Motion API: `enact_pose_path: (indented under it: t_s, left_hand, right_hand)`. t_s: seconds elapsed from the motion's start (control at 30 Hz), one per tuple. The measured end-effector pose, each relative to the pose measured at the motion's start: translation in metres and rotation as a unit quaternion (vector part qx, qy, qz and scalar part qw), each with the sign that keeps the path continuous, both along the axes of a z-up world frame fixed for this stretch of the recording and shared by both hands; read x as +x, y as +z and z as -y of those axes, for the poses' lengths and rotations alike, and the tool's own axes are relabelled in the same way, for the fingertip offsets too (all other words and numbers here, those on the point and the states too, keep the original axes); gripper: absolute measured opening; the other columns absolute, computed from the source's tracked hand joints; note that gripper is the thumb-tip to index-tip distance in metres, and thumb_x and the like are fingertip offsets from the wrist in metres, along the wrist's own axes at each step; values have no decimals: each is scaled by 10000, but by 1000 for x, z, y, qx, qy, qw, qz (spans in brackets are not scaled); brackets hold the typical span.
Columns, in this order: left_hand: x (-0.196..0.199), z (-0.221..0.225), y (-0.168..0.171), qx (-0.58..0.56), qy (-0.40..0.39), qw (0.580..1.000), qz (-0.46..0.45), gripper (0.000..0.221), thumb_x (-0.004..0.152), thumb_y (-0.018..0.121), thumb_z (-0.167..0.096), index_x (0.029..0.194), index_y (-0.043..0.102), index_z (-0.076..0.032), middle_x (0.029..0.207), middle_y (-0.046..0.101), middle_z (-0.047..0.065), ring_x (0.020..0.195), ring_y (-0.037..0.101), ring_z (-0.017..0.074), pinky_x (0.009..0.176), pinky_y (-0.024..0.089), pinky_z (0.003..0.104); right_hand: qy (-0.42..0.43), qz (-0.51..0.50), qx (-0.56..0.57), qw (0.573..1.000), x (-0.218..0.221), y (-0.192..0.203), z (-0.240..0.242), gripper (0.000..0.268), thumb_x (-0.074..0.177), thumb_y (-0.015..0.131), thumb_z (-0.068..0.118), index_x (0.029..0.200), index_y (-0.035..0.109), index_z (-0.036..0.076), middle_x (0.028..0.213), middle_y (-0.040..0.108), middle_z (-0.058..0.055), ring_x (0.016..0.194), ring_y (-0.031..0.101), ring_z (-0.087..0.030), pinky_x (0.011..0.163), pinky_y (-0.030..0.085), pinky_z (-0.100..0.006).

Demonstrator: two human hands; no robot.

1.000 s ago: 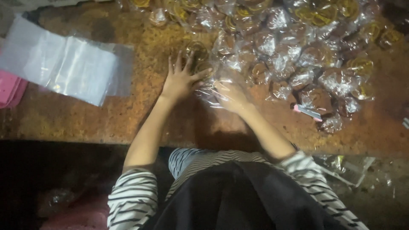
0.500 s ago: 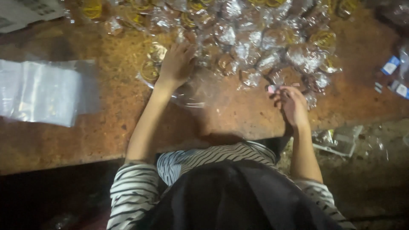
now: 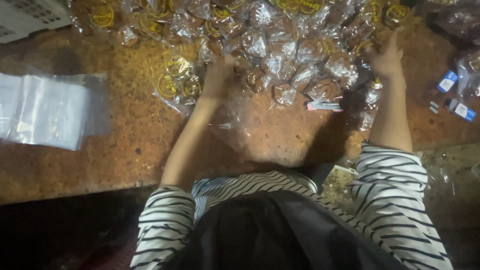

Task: The person packages individual wrapped bakery items into a larger plastic bag by hand, picking them up from a pile on the workspace and placing them inside.

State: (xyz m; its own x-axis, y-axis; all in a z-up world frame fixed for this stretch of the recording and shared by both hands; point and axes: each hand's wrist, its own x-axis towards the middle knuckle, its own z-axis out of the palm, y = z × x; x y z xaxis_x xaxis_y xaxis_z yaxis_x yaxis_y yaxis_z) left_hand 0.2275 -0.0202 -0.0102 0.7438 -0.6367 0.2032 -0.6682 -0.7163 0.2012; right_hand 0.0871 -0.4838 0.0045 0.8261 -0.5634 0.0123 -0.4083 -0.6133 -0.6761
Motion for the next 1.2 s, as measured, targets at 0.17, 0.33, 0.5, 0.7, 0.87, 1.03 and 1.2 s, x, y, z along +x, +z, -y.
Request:
enact_pose_path:
  t_s: [0.17, 0.33, 0.5, 0.7, 0.87, 1.03, 1.2]
  left_hand:
    - [-50, -1, 98, -351, 123, 768, -522, 942, 721, 690, -618, 1494, 421, -150, 1628, 399, 110, 1373, 540, 302, 1110, 456, 565]
    - [-61, -1, 82, -526, -15, 605, -598, 408, 983, 608, -370, 1261, 544, -78, 768, 530, -57, 731, 491, 110, 863, 383, 330]
    - [-70, 17, 65, -550, 76, 652, -516, 313, 905, 766, -280, 1117, 726, -53, 895, 664, 36, 821, 654, 127, 775, 579, 328]
    - [-85, 35, 60, -625, 18, 656, -422, 314, 923, 791, -270, 1094, 644, -51, 1090, 571, 63, 1023, 621, 169, 855, 546, 276]
    - [-138, 69, 42, -377, -10, 713, -592, 874, 1029, 285, -723, 1548, 342, -22, 1670, 228, 229, 1542, 194, 441, 1261, 145, 588]
    - [-146, 11, 83, -273, -45, 910, -309, 732, 1036, 485, -502, 1539, 376, 18, 1622, 80, 271, 1507, 104, 531, 1200, 150, 708]
    - [-155, -40, 15, -70, -73, 988, -118, 619, 904, 649, -647, 1384, 631, -257, 1464, 455, 249, 1325, 470, 538, 1074, 342, 662]
  right_hand:
    - [-71, -251, -16, 965, 5, 52, -63, 865, 911, 821, 377, 1500, 384, -83, 1554, 152, -283, 1450, 97, -472, 1169, 238, -655]
    - [-114, 210, 92, 967, -26, 39, -93, 365, 835, 823, 80, 1107, 583, 123, 1051, 696, -39, 955, 684, -182, 845, 565, -324]
    - [-150, 359, 430, 815, -46, 28, -196, 521, 882, 946, 163, 1283, 617, 110, 1147, 691, -15, 1072, 688, -151, 995, 504, -344]
    - [-153, 277, 650, 691, -82, 63, -289, 170, 870, 824, 74, 854, 660, 116, 774, 654, 1, 705, 673, -112, 594, 528, -189]
    - [-108, 292, 651, 693, -79, 28, -304, 264, 948, 749, 91, 1185, 638, 129, 1074, 701, -32, 998, 712, -178, 890, 571, -347]
    - [-29, 235, 426, 873, -111, 39, -275, 629, 884, 770, -21, 1376, 432, 176, 1302, 528, -79, 1183, 577, -222, 1036, 498, -389]
    - [217, -144, -137, 956, -135, 59, -293, 410, 880, 761, 212, 1253, 660, 77, 1443, 438, -359, 1259, 487, -619, 953, 508, -670]
